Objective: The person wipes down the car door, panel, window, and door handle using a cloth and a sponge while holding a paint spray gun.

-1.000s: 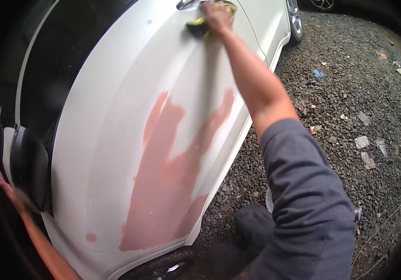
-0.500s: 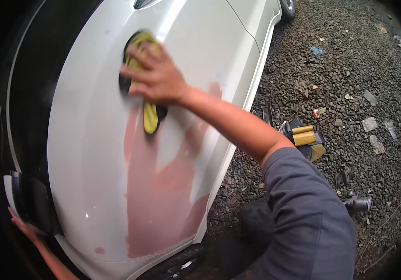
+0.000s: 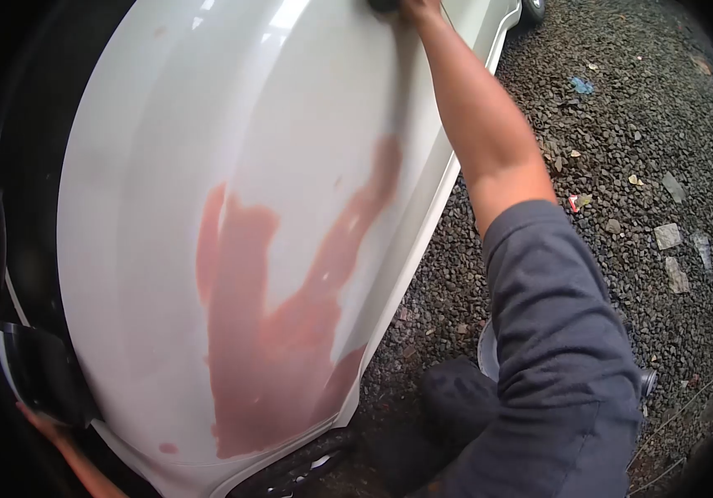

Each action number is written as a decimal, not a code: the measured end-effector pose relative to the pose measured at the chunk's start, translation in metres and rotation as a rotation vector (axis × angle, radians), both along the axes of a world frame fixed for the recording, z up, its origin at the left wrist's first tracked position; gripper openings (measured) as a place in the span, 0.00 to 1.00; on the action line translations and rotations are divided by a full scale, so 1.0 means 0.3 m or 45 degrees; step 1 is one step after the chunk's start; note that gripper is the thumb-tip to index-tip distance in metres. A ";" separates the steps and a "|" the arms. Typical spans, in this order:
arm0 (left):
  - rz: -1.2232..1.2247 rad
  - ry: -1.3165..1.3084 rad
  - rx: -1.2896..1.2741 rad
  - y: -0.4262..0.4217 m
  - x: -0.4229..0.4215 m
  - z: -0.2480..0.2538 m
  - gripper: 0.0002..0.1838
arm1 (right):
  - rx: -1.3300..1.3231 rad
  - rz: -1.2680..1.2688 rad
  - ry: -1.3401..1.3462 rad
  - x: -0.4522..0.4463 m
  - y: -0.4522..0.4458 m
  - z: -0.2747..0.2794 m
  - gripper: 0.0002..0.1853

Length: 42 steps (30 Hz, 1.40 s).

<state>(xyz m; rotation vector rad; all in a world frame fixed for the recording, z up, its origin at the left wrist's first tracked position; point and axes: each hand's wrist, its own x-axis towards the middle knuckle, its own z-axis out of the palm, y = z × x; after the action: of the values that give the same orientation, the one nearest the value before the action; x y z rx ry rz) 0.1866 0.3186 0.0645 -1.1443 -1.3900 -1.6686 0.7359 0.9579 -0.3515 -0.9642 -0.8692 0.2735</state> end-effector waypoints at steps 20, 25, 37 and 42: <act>-0.318 -0.358 -0.212 -0.065 -0.146 0.092 0.52 | 0.681 -0.166 -0.707 -0.603 -0.788 0.009 0.32; -0.177 -0.224 -0.203 -0.060 -0.131 0.056 0.51 | 0.004 0.047 0.001 -0.270 -0.361 -0.204 0.38; -0.088 -0.093 -0.197 -0.096 -0.117 0.063 0.50 | -0.196 0.095 0.822 -0.342 -0.064 -0.992 0.29; -0.106 -0.067 -0.207 -0.117 -0.108 0.062 0.49 | -0.201 -0.295 -0.333 -0.993 -0.945 -1.008 0.40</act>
<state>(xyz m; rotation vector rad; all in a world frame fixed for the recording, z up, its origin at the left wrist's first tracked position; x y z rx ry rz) 0.1542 0.2836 0.0830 -1.2727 -1.5536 -1.6792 0.4378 0.6744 -0.6538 -1.2567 -0.9733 0.0163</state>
